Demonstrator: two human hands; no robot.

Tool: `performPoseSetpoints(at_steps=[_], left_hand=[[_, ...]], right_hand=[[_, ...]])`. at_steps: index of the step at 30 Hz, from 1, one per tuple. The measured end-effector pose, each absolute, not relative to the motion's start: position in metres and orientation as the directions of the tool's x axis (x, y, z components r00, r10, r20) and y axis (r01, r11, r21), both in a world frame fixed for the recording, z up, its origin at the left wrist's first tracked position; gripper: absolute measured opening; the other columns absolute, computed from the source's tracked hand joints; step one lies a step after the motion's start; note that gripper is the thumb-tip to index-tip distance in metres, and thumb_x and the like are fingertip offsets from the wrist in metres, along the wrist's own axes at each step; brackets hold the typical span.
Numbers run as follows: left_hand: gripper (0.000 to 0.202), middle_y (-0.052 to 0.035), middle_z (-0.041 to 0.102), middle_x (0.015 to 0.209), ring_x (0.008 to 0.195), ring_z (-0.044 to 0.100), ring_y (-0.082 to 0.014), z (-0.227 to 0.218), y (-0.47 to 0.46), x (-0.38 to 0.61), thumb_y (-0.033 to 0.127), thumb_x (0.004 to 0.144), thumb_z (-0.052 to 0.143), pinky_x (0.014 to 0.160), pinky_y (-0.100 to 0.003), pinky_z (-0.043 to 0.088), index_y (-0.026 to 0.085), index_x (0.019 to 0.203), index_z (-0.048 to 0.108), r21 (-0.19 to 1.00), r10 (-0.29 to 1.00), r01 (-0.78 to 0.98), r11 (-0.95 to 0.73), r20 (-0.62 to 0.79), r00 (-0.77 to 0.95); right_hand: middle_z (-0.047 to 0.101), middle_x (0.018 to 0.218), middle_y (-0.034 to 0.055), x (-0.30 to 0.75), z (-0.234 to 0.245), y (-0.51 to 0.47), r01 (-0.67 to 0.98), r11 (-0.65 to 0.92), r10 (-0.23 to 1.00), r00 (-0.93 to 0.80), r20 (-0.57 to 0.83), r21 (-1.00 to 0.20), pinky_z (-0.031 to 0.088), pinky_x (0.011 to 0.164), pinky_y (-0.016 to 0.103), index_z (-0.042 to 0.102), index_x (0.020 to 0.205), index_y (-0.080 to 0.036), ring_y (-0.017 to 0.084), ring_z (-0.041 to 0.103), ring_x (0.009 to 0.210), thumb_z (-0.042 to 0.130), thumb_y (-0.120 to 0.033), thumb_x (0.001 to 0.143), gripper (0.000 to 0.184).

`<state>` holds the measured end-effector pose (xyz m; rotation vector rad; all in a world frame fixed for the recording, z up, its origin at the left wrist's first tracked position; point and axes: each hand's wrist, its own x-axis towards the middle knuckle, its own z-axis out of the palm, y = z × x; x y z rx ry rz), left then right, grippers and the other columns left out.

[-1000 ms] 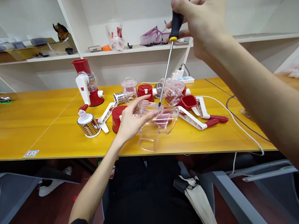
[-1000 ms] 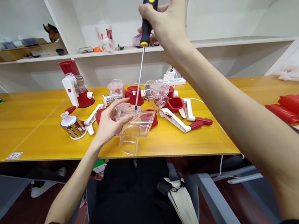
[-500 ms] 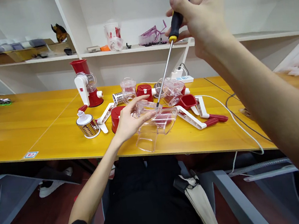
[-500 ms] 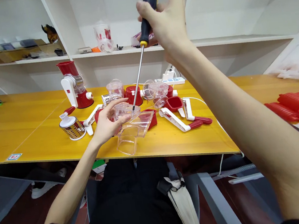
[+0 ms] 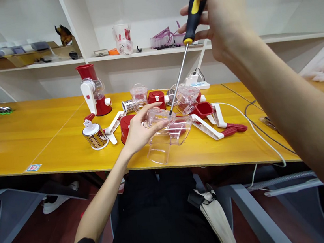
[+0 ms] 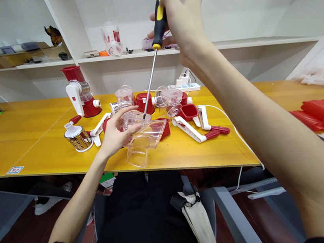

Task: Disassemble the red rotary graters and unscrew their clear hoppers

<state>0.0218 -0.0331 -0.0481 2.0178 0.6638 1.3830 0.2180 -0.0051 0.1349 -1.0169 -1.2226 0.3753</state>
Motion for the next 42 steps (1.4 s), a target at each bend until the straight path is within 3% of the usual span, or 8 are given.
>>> performPoseSetpoints(at_steps=[6,13,32,35,38,42], left_hand=[[0.052,-0.006,0.068,0.134,0.124,0.063,-0.0266,-0.048,-0.034,0.023,0.047,0.078,0.081,0.111,-0.048,0.046,0.027,0.125,0.065,0.727,0.702,0.072,-0.683,0.626,0.341],[0.049,-0.0058,0.068,0.128,0.124,0.062,-0.0234,-0.051,-0.026,0.02,0.049,0.08,0.08,0.111,-0.043,0.045,0.024,0.119,0.064,0.66,0.639,0.051,-0.749,0.7,0.32],[0.05,-0.0102,0.062,0.13,0.128,0.058,-0.0259,-0.054,-0.025,0.018,0.049,0.078,0.081,0.112,-0.046,0.043,0.024,0.11,0.053,0.637,0.611,0.11,-0.763,0.653,0.448],[0.05,-0.0096,0.063,0.129,0.128,0.058,-0.0261,-0.054,-0.025,0.018,0.049,0.078,0.081,0.113,-0.046,0.042,0.024,0.11,0.053,0.636,0.611,0.115,-0.763,0.651,0.451],[0.049,-0.0098,0.063,0.128,0.128,0.058,-0.026,-0.055,-0.024,0.018,0.048,0.079,0.081,0.112,-0.045,0.043,0.024,0.111,0.053,0.632,0.607,0.116,-0.766,0.653,0.453],[0.054,-0.0098,0.062,0.128,0.126,0.059,-0.0263,-0.055,-0.023,0.017,0.048,0.078,0.081,0.111,-0.044,0.045,0.023,0.117,0.053,0.622,0.617,0.164,-0.766,0.637,0.462]], right_hand=[[0.052,0.08,-0.0034,0.22,0.135,-0.008,0.287,0.602,0.68,0.306,0.667,-0.745,0.05,0.04,0.025,0.043,0.099,-0.024,0.004,0.05,0.054,0.058,-0.019,0.08,0.025],[0.058,0.087,-0.0027,0.222,0.137,-0.009,0.255,0.58,0.71,0.308,0.634,-0.773,0.049,0.041,0.022,0.038,0.102,-0.025,0.01,0.067,0.066,0.04,-0.011,0.085,0.022],[0.06,0.085,-0.0027,0.213,0.128,-0.02,0.275,0.687,0.664,0.141,0.735,-0.673,0.044,0.035,0.021,0.042,0.103,-0.022,0.009,0.063,0.06,0.047,-0.015,0.077,0.028],[0.064,0.101,-0.0002,0.212,0.127,-0.025,0.304,0.717,0.632,0.096,0.769,-0.627,0.047,0.038,0.022,0.045,0.104,-0.022,0.011,0.068,0.071,0.05,-0.017,0.079,0.026],[0.059,0.122,-0.0005,0.212,0.128,-0.033,0.319,0.763,0.57,0.078,0.818,-0.562,0.051,0.043,0.02,0.049,0.105,-0.021,0.013,0.072,0.094,0.054,-0.018,0.08,0.026],[0.06,0.09,-0.0073,0.209,0.13,-0.049,0.286,0.825,0.51,-0.001,0.86,-0.488,0.06,0.064,0.017,0.047,0.107,-0.025,0.012,0.07,0.111,0.056,-0.022,0.083,0.026]])
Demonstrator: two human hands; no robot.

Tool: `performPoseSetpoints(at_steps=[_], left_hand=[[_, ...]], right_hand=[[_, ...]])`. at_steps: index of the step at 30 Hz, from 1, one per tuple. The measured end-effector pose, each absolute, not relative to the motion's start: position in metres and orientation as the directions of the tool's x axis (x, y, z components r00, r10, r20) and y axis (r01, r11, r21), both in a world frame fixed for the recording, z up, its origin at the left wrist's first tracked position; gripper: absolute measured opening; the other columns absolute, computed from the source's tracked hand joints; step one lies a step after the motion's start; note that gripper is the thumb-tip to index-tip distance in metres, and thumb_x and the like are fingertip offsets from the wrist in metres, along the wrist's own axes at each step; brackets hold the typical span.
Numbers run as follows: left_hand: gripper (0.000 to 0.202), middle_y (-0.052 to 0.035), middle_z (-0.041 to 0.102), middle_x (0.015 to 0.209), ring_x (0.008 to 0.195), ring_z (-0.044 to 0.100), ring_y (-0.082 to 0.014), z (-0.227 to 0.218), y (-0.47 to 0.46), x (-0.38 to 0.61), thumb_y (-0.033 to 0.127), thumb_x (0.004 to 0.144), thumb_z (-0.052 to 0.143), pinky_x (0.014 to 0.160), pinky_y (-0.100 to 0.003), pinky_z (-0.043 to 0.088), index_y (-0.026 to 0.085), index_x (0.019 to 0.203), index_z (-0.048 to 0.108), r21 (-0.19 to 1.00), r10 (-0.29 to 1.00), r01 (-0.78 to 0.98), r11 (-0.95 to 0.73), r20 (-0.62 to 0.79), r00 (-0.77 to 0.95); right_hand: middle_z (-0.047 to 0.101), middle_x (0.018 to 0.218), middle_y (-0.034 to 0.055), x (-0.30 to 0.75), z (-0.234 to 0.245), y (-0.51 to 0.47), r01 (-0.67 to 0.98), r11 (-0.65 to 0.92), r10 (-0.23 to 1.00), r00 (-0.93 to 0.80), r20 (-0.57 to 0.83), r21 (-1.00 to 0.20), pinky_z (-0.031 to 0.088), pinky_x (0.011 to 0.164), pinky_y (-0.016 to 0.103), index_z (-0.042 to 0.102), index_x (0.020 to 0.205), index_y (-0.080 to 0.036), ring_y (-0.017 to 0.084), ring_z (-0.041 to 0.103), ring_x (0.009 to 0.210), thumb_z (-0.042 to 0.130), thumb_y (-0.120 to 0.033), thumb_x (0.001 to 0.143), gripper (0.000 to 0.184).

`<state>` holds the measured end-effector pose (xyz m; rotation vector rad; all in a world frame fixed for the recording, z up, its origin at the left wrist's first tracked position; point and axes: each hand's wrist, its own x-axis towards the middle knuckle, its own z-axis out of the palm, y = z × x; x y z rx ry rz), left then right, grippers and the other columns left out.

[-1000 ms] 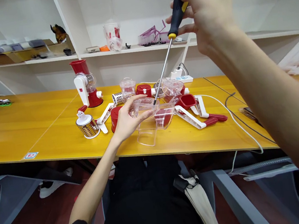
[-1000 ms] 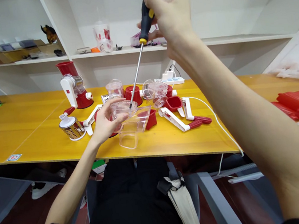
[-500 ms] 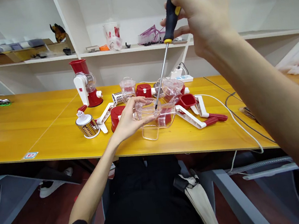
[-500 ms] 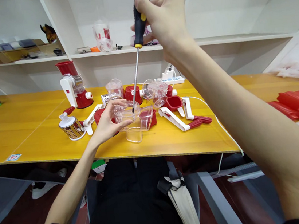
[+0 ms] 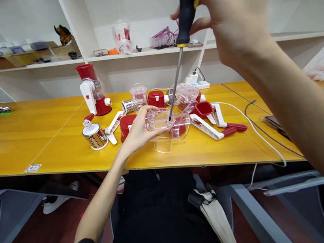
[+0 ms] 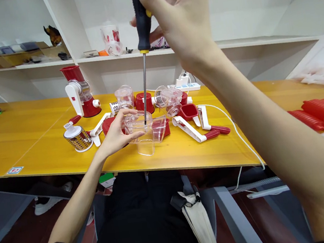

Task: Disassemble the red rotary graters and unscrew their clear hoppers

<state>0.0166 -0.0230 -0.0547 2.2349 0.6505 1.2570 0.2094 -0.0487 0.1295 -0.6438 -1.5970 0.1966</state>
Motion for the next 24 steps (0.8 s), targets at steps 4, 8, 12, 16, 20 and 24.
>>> performPoseSetpoints(at_steps=[4,8,12,16,20,24], left_hand=[[0.06,-0.011,0.06,0.134,0.129,0.057,-0.0263,-0.051,-0.027,0.014,0.047,0.079,0.081,0.114,-0.045,0.043,0.023,0.127,0.053,0.605,0.599,0.172,-0.777,0.627,0.499],[0.041,-0.0099,0.059,0.142,0.139,0.05,-0.0245,-0.038,-0.034,0.016,0.043,0.09,0.071,0.12,-0.045,0.036,0.024,0.125,0.062,0.543,0.542,0.153,-0.826,0.689,0.481],[0.023,-0.0068,0.075,0.116,0.112,0.069,-0.0188,-0.023,-0.036,0.025,0.034,0.1,0.056,0.104,-0.036,0.05,0.02,0.11,0.071,0.591,0.558,0.11,-0.799,0.663,0.499],[0.019,-0.0056,0.079,0.101,0.095,0.073,-0.017,-0.017,-0.032,0.034,0.031,0.096,0.061,0.09,-0.031,0.054,0.017,0.1,0.073,0.603,0.569,0.133,-0.787,0.624,0.536],[0.018,-0.0055,0.078,0.098,0.093,0.071,-0.0157,-0.014,-0.03,0.035,0.03,0.096,0.06,0.087,-0.029,0.052,0.017,0.096,0.072,0.557,0.547,0.176,-0.811,0.619,0.563],[0.015,-0.0029,0.074,0.086,0.081,0.068,-0.0129,-0.014,-0.029,0.036,0.03,0.094,0.063,0.077,-0.026,0.051,0.017,0.088,0.066,0.539,0.532,0.168,-0.826,0.643,0.551]], right_hand=[[0.058,0.094,-0.0102,0.206,0.132,-0.058,0.294,0.814,0.532,-0.033,0.846,-0.5,0.061,0.075,0.019,0.044,0.104,-0.022,0.006,0.067,0.107,0.053,-0.025,0.082,0.025],[0.059,0.096,-0.0103,0.209,0.133,-0.054,0.269,0.79,0.577,-0.019,0.817,-0.551,0.061,0.068,0.02,0.041,0.103,-0.02,0.004,0.069,0.09,0.05,-0.025,0.082,0.023],[0.063,0.112,-0.0089,0.214,0.131,-0.049,0.228,0.794,0.596,-0.107,0.796,-0.563,0.059,0.064,0.021,0.038,0.119,-0.023,0.007,0.071,0.095,0.044,-0.025,0.086,0.033],[0.065,0.105,-0.012,0.214,0.131,-0.05,0.164,0.767,0.636,-0.071,0.768,-0.62,0.063,0.083,0.023,0.029,0.134,-0.027,0.005,0.068,0.113,0.037,-0.017,0.089,0.047],[0.062,0.103,-0.009,0.207,0.132,-0.057,0.2,0.751,0.647,-0.031,0.762,-0.629,0.061,0.071,0.02,0.039,0.123,-0.022,0.003,0.069,0.096,0.043,-0.022,0.091,0.032],[0.058,0.102,-0.0059,0.197,0.131,-0.067,0.337,0.72,0.632,0.042,0.774,-0.607,0.055,0.058,0.013,0.046,0.109,-0.017,-0.002,0.061,0.078,0.065,-0.036,0.082,0.038]])
